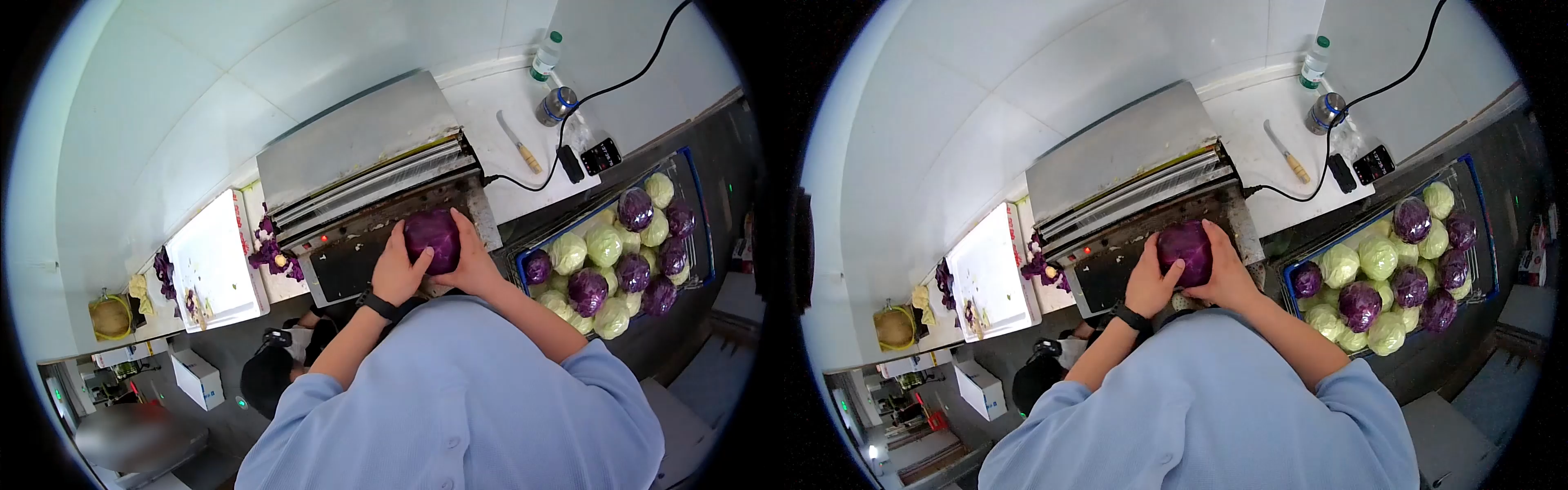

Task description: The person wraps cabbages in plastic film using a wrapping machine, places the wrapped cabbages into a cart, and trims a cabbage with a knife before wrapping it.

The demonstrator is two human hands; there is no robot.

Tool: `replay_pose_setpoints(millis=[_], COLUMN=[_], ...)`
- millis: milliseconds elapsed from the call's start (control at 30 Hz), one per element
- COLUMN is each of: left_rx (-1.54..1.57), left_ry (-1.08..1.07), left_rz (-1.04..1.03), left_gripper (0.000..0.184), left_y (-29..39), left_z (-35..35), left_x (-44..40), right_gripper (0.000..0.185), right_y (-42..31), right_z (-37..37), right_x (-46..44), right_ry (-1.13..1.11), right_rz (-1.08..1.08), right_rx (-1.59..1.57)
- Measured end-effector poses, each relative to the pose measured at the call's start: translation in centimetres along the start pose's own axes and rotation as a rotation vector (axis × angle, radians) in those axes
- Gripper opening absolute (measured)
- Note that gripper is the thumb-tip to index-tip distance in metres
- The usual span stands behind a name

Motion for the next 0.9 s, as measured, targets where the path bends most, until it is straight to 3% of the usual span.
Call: replay_pose_setpoints(millis=[200,400,500,600,900], left_rx=[-0.374,-0.538,-0.611,-0.616,-0.345], left_ry=[0.017,0.222,0.192,0.091,0.139], left_rz=[-0.074,-0.292,-0.407,-0.442,-0.381], left_gripper=[0.073,0.033,0.019,0.015,0.014], left_y=[0.3,0.7,0.1,0.0,-2.5], left_z=[2.0,2.5,2.4,2.9,2.9], left_x=[0.2,0.7,1.1,1.6,1.5], right_gripper=[0.121,0.12,0.119,0.117,0.114], right_y=[-1.6,-2.6,-2.9,-3.5,-3.9], right_z=[0.4,0.5,0.6,0.6,-0.1], right_x=[-0.6,-1.1,-1.2,-1.2,-2.2], right_ry=[-0.018,-0.031,-0.053,-0.098,-0.091], right_rz=[-0.072,-0.056,-0.047,-0.081,-0.032], right_rx=[0.048,0.117,0.173,0.215,0.316])
Point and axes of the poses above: each hand's wrist, its own x-axis away from the middle knuckle, its own z-axis out of the back of the hand, y = z × x, the point moved 1 cm from there along -x, towards the middle knuckle, and after that the axes turned 8 degrees about -y, right-handed, at the moved point
